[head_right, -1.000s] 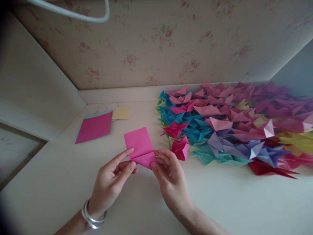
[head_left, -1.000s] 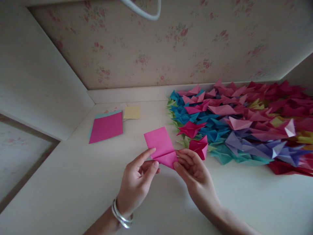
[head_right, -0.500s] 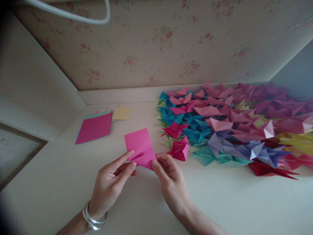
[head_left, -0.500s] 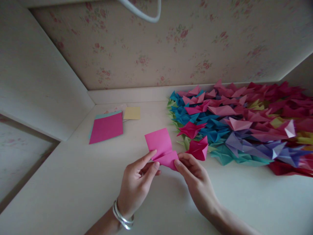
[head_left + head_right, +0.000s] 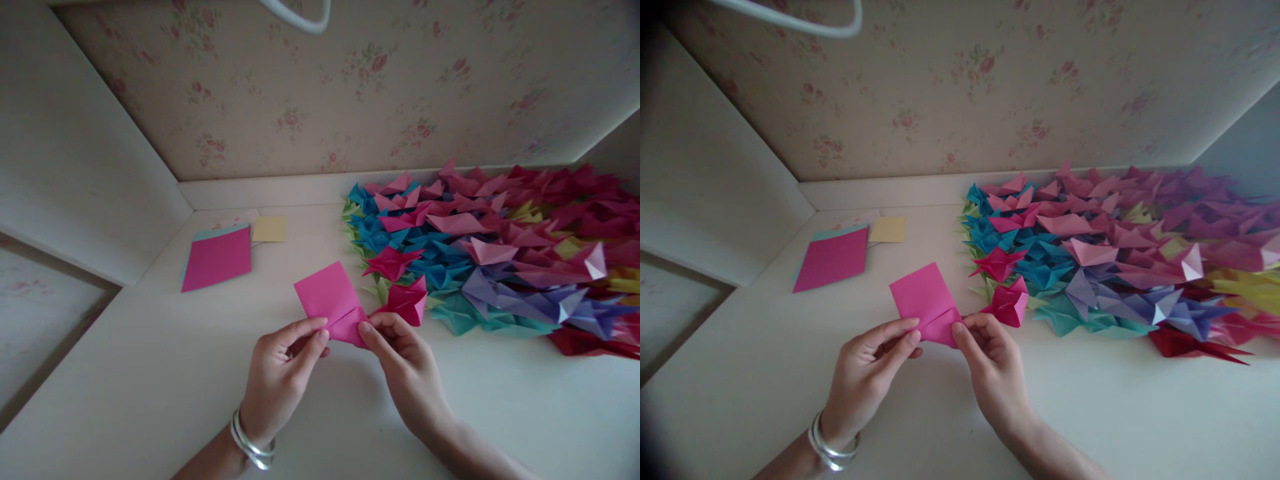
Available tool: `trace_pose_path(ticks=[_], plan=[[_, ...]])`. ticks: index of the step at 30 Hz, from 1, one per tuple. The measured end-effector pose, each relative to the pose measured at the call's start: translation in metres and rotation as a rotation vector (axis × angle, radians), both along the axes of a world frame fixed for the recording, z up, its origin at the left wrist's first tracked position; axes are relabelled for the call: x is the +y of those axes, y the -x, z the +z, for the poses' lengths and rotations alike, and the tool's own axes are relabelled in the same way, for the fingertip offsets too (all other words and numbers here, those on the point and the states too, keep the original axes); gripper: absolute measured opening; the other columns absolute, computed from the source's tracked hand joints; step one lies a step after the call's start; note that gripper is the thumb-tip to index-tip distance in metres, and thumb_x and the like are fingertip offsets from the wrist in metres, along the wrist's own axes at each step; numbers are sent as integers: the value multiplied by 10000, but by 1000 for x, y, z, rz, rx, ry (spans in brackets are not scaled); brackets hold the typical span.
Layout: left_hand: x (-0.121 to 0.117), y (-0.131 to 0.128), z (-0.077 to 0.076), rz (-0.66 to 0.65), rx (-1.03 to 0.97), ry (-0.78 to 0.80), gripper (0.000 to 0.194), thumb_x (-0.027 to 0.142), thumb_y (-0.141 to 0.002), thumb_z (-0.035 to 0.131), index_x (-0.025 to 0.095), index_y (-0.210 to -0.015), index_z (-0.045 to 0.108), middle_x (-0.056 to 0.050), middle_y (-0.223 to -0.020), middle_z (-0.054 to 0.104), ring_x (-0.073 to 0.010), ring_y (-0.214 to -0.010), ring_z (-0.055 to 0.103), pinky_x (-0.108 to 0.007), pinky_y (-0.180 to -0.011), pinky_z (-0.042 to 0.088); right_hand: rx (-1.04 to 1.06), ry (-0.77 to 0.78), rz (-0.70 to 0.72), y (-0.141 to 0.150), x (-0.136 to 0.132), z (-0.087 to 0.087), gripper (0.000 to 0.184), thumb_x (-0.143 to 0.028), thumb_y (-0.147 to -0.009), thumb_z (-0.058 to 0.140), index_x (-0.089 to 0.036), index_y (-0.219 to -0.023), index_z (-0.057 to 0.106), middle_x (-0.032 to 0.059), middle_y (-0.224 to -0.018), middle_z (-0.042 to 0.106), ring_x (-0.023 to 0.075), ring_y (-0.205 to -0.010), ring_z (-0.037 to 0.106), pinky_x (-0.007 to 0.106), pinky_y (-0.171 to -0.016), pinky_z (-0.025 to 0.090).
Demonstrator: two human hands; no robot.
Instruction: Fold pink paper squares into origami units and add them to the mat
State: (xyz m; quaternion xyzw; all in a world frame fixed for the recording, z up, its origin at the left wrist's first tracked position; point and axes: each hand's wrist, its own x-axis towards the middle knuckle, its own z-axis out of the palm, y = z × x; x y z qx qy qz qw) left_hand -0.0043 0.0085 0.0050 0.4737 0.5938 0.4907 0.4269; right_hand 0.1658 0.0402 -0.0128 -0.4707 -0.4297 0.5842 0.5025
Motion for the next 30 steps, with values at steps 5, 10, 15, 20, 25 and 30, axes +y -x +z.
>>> trace_pose_path(ticks=[5,10,15,20,25,30], plan=[[2,-2,2,17,7,-6,161,281,-830,742,201,-963,787,-25,-744,789,-171,-642,752,-216,-604,614,48,-9,-10,2,0,3,225,-379,-802,769,-199,-751,645,-19,-674,616,122,-632,533,220,-571,424],[2,-2,2,11,8,-10,130,280,-838,733,204,-929,786,-20,-749,786,-156,-632,739,-205,-605,610,101,-8,-42,4,1,2,232,-353,-779,799,-207,-767,620,-31,-690,615,104,-646,544,187,-580,427],[1,-2,1,7,-28,-10,182,282,-850,716,193,-1005,748,-28,-807,777,-161,-671,732,-236,-656,620,104,11,-44,3,1,2,224,-351,-797,790,-217,-826,612,-25,-701,646,101,-648,554,178,-576,420],[3,-4,4,-2,-131,71,731,284,-885,686,255,-1516,318,33,-734,736,-139,-674,713,-232,-691,596,103,14,-47,2,1,3,229,-350,-796,793,-224,-847,609,-30,-695,652,100,-647,562,176,-575,420],[7,-2,4,1,-249,174,856,316,-859,723,231,-1549,225,11,-793,758,-143,-720,708,-241,-707,595,90,6,-25,2,0,2,223,-350,-816,777,-225,-859,597,-29,-711,673,97,-657,577,168,-586,431],[8,1,-1,-140,-138,217,271,399,-869,686,139,-874,762,-71,-815,783,-192,-777,728,-231,-676,590,74,-5,4,0,1,-2,223,-348,-826,771,-228,-887,593,-30,-739,688,88,-664,588,158,-591,438]])
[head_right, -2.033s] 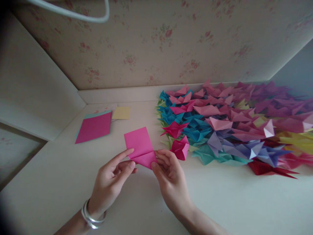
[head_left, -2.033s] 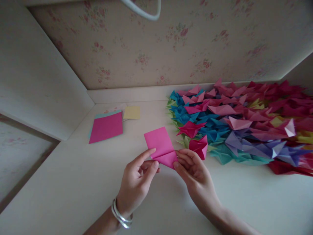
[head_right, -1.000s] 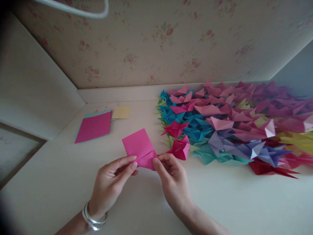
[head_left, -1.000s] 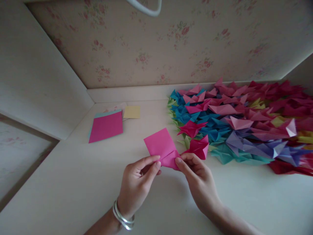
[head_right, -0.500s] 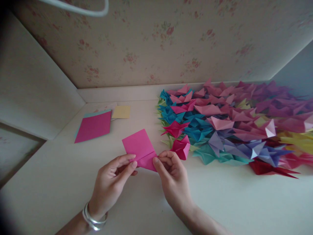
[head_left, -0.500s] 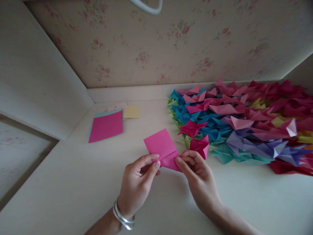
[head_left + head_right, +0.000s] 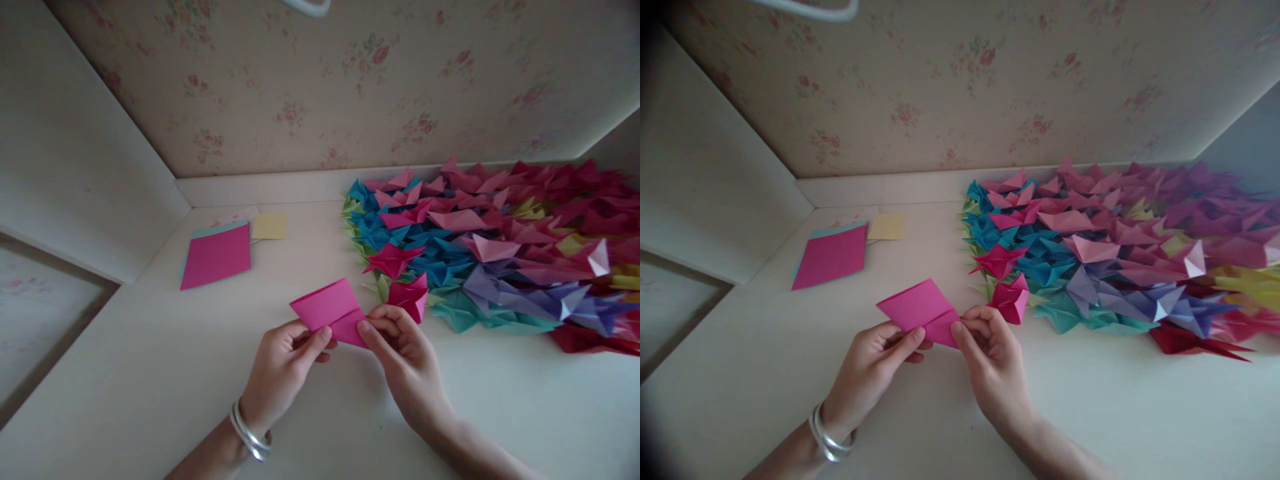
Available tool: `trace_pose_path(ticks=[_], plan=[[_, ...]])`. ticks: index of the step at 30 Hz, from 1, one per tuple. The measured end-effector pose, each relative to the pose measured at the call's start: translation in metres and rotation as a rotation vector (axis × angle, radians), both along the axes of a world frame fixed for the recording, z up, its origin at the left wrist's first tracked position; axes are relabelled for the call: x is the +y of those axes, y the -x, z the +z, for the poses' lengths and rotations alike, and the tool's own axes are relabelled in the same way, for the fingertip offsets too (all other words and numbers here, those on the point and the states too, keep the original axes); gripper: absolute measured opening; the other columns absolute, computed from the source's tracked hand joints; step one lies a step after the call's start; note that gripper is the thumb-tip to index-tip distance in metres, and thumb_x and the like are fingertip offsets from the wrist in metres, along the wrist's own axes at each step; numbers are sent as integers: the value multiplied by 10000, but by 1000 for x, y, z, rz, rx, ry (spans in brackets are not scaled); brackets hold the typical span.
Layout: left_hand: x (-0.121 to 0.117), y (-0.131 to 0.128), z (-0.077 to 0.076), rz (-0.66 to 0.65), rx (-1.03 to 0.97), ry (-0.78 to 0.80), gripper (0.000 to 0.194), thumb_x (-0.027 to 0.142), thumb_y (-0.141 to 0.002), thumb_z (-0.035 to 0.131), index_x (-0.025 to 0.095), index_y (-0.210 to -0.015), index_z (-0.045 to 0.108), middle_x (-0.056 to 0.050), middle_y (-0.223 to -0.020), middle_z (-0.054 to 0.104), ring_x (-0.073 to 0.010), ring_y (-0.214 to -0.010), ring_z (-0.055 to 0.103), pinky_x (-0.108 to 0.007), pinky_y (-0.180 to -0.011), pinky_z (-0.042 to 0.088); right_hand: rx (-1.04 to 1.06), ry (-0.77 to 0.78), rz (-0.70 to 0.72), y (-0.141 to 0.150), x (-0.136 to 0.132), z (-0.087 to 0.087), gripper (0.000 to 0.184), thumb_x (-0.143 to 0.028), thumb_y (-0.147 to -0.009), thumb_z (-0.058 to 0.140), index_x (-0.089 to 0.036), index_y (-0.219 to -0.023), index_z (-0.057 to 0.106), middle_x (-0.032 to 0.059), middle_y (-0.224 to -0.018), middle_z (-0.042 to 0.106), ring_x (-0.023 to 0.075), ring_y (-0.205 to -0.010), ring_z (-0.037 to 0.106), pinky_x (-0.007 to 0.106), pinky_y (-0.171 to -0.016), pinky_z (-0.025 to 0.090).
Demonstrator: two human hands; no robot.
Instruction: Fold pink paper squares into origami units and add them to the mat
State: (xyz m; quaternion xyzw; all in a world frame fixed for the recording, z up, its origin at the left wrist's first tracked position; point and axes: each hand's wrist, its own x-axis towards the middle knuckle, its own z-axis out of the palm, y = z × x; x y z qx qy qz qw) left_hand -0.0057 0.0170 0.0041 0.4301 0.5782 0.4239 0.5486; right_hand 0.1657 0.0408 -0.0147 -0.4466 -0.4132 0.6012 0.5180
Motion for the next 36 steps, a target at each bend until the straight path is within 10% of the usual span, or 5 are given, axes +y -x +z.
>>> trace_pose_path(ticks=[11,36], plan=[[-6,-1,2,-78,358,-190,318,386,-910,614,156,-718,723,-28,-643,720,-159,-596,648,-210,-554,465,37,48,245,3,-3,-4,434,-301,-821,771,-244,-1144,488,24,-873,747,187,-805,699,283,-708,529],[0,-1,2,-2,97,-19,276,400,-872,672,181,-712,724,-34,-708,785,-188,-677,745,-227,-636,592,43,151,248,1,0,2,317,-391,-831,746,-172,-1030,632,55,-856,767,158,-721,684,253,-654,537]])
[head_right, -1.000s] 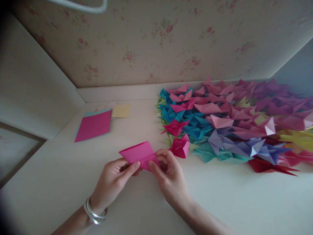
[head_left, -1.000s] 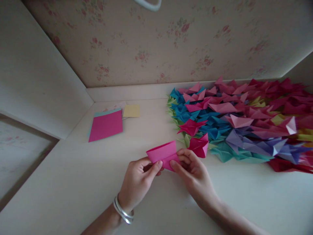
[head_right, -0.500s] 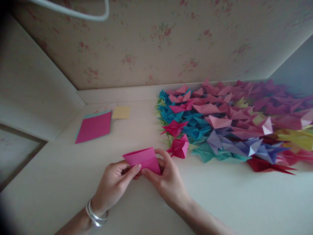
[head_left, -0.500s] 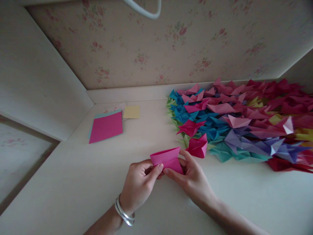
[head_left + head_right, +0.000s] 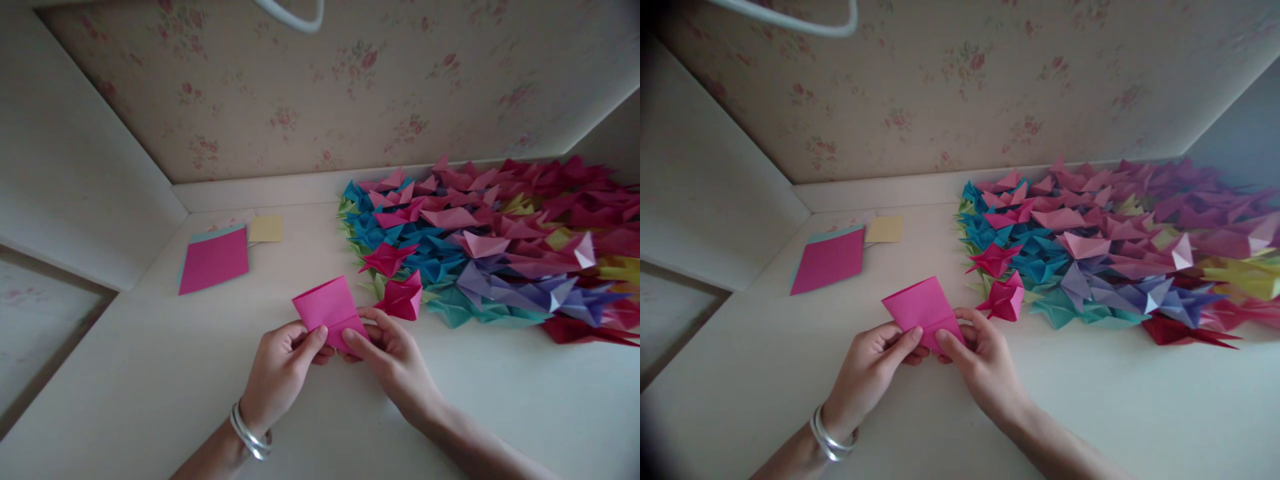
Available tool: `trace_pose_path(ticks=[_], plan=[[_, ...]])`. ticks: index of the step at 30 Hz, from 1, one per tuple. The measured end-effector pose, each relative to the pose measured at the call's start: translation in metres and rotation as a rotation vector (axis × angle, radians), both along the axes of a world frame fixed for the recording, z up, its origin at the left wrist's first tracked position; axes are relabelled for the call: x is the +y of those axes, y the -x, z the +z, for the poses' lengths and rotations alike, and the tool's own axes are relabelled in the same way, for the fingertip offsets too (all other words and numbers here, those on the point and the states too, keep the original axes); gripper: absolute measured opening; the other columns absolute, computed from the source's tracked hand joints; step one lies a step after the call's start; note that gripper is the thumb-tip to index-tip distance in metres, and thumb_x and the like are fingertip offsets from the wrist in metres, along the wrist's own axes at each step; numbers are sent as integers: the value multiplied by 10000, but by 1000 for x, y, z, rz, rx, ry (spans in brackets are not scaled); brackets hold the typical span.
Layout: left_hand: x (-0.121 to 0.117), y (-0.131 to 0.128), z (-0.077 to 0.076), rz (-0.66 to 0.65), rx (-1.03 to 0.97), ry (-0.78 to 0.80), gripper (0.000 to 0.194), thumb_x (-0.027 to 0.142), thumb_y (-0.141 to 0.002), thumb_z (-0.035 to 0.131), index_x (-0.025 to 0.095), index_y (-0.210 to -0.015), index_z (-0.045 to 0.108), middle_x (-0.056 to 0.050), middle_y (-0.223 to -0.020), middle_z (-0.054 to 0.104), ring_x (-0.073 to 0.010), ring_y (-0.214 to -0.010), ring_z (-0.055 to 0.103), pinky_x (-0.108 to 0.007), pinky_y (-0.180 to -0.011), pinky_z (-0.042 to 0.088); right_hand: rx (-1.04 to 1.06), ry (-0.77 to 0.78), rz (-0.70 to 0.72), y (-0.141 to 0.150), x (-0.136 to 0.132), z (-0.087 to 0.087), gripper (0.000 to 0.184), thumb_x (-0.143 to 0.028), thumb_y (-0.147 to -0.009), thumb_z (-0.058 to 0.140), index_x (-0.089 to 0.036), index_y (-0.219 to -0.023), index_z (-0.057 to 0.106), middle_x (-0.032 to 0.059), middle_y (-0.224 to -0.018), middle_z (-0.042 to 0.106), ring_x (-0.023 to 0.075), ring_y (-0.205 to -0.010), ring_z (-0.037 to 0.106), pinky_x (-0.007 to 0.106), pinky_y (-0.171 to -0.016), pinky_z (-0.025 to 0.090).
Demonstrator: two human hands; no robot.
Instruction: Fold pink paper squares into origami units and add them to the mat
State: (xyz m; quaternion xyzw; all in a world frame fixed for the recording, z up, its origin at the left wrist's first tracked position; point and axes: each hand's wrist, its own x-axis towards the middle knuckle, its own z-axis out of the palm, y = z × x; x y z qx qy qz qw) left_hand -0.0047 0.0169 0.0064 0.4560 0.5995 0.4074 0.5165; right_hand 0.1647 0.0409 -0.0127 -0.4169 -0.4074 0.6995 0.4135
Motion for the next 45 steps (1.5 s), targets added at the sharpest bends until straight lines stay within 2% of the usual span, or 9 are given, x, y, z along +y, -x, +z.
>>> trace_pose_path(ticks=[4,12,14,18,23,29,34,45], plan=[[0,1,-1,-3,35,4,287,410,-872,671,170,-736,751,-47,-714,790,-186,-672,745,-221,-638,587,-62,14,-4,-1,2,-3,307,-458,-840,715,-154,-878,716,71,-817,759,182,-728,681,273,-658,537],[-1,1,0,-55,96,-11,293,399,-893,643,160,-817,793,-71,-758,802,-202,-691,753,-250,-665,596,-146,-1,-67,-2,3,-4,311,-485,-784,755,-176,-761,732,42,-674,726,182,-614,642,281,-567,486],[-1,1,-1,-45,99,-10,300,404,-892,643,161,-794,789,-64,-735,798,-203,-680,751,-251,-657,595,-146,-17,-64,-2,3,-2,312,-486,-793,748,-176,-767,732,44,-688,727,183,-625,646,279,-567,488],[1,2,-2,24,63,17,317,418,-894,640,153,-776,769,-59,-726,795,-197,-676,748,-249,-649,592,-68,-19,-42,0,3,2,304,-467,-814,742,-184,-921,707,39,-761,750,177,-686,687,272,-633,539],[2,2,0,78,39,33,340,432,-893,644,140,-767,766,-65,-735,798,-185,-685,748,-238,-661,587,-22,29,-103,1,1,4,368,-472,-786,770,-195,-970,613,11,-662,742,166,-618,710,265,-610,571],[2,1,0,75,40,39,335,431,-892,647,142,-774,769,-67,-750,803,-185,-689,751,-234,-655,586,8,6,-161,1,0,5,387,-478,-772,782,-232,-838,490,-41,-622,699,163,-579,711,269,-579,584],[0,2,0,82,48,26,334,429,-891,646,144,-767,767,-69,-748,802,-193,-693,752,-246,-663,591,-44,-33,-137,1,0,7,356,-481,-781,771,-203,-761,549,-26,-633,658,164,-585,708,270,-569,589],[0,2,0,44,95,-35,304,407,-893,645,158,-773,771,-63,-733,799,-195,-676,754,-241,-641,593,-76,-22,-164,1,1,5,366,-498,-789,758,-189,-749,565,-19,-617,644,142,-552,674,246,-537,575]])
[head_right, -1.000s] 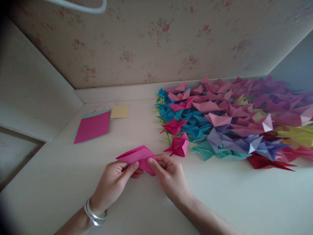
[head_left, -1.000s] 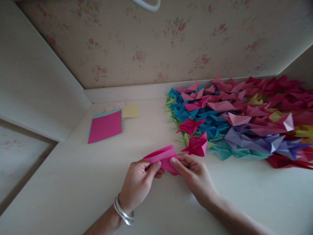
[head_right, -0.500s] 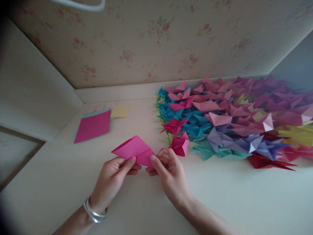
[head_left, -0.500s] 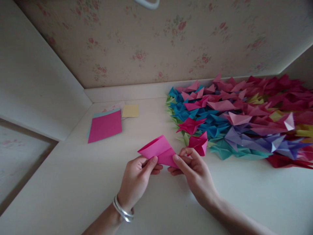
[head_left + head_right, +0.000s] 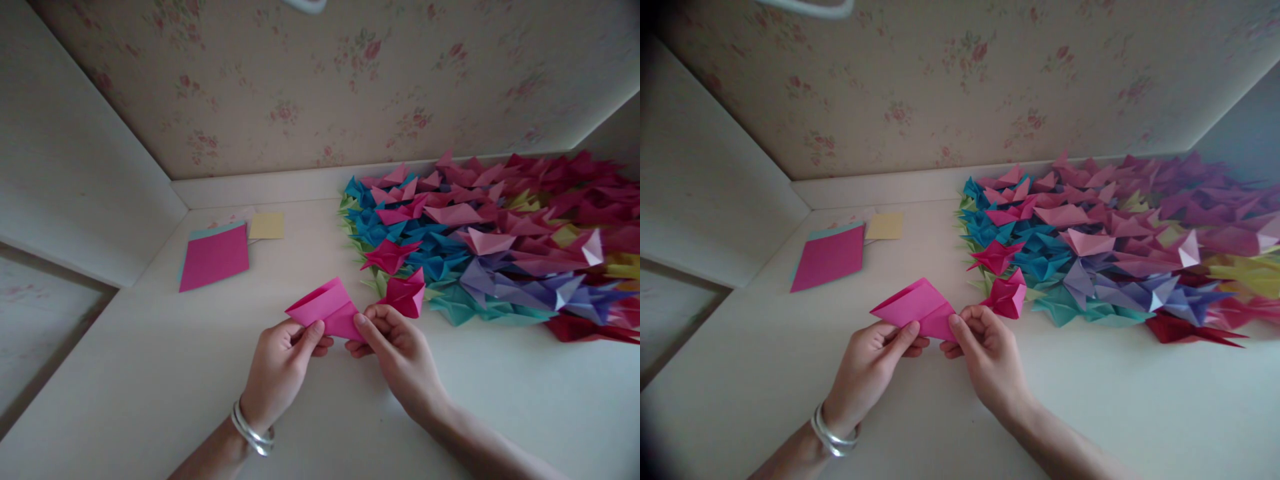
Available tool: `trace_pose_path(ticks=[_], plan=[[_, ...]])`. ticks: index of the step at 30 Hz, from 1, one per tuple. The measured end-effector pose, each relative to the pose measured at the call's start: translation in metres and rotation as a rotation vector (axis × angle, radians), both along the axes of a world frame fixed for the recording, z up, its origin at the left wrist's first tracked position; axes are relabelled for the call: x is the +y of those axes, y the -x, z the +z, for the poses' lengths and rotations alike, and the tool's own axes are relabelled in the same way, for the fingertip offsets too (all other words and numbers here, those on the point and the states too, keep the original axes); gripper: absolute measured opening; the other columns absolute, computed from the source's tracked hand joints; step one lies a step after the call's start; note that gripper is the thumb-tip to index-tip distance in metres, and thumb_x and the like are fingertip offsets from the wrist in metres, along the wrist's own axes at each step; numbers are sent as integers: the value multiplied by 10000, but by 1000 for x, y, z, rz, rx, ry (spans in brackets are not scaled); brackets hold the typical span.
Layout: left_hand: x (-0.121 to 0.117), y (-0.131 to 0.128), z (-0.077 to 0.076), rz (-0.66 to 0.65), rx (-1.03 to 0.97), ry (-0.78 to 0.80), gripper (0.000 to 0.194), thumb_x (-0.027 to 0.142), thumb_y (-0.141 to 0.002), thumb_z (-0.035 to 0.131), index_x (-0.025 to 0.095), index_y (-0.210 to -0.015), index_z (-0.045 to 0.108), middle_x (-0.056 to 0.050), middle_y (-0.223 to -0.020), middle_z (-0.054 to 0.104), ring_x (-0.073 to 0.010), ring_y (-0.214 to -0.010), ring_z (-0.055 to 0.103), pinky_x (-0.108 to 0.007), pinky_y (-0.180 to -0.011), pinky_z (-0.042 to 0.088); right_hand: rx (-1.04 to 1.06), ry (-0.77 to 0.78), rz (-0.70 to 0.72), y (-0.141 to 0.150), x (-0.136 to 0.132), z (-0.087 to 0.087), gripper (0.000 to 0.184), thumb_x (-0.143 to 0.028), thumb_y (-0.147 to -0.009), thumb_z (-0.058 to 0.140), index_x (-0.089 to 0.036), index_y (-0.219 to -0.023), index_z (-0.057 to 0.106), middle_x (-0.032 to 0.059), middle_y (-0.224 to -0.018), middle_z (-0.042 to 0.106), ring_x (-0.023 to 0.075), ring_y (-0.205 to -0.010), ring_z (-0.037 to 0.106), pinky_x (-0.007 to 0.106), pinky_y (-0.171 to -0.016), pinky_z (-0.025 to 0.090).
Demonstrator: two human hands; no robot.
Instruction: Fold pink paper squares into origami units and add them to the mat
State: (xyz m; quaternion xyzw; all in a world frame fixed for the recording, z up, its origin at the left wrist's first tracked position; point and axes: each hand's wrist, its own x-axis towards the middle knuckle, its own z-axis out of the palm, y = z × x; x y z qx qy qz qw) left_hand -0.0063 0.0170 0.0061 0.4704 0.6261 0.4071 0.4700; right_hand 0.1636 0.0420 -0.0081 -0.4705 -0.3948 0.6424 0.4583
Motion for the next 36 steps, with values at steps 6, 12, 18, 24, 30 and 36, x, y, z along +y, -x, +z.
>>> trace_pose_path(ticks=[6,12,18,24,30,36], plan=[[-2,-1,2,2,39,-55,267,377,-888,655,168,-762,763,-50,-704,792,-194,-661,749,-237,-635,592,28,-37,11,1,-1,-4,325,-453,-826,739,-215,-851,519,-24,-655,686,150,-557,678,263,-540,569],[-2,1,1,-21,67,-40,262,383,-880,660,168,-765,755,-56,-711,796,-210,-666,758,-247,-627,592,22,-58,21,-1,-1,-8,327,-434,-846,721,-231,-974,498,-16,-692,723,158,-560,678,273,-546,557],[-2,-1,0,-116,45,20,287,395,-884,654,162,-781,785,-64,-690,794,-207,-632,756,-236,-597,597,52,-51,89,0,-1,-8,301,-390,-851,727,-230,-981,507,-21,-728,709,127,-593,658,237,-576,528],[-4,-3,6,-124,-38,-9,219,353,-870,681,192,-953,805,-37,-697,795,-188,-634,747,-230,-593,602,-2,-93,175,-1,-4,-11,368,-333,-849,731,-240,-1110,490,-22,-718,699,151,-670,646,256,-627,495],[-3,-2,0,-81,-90,29,244,383,-859,696,165,-870,804,-52,-700,794,-184,-635,738,-228,-590,599,-11,-44,204,-2,-2,-8,480,-341,-812,768,-239,-1169,464,-14,-737,725,160,-682,663,269,-638,509],[3,8,-2,143,-37,2,307,418,-830,727,144,-700,779,-52,-644,779,-145,-575,715,-181,-561,569,7,76,138,-3,2,-6,479,-424,-780,780,-187,-1116,534,40,-771,764,179,-729,711,307,-708,566]])
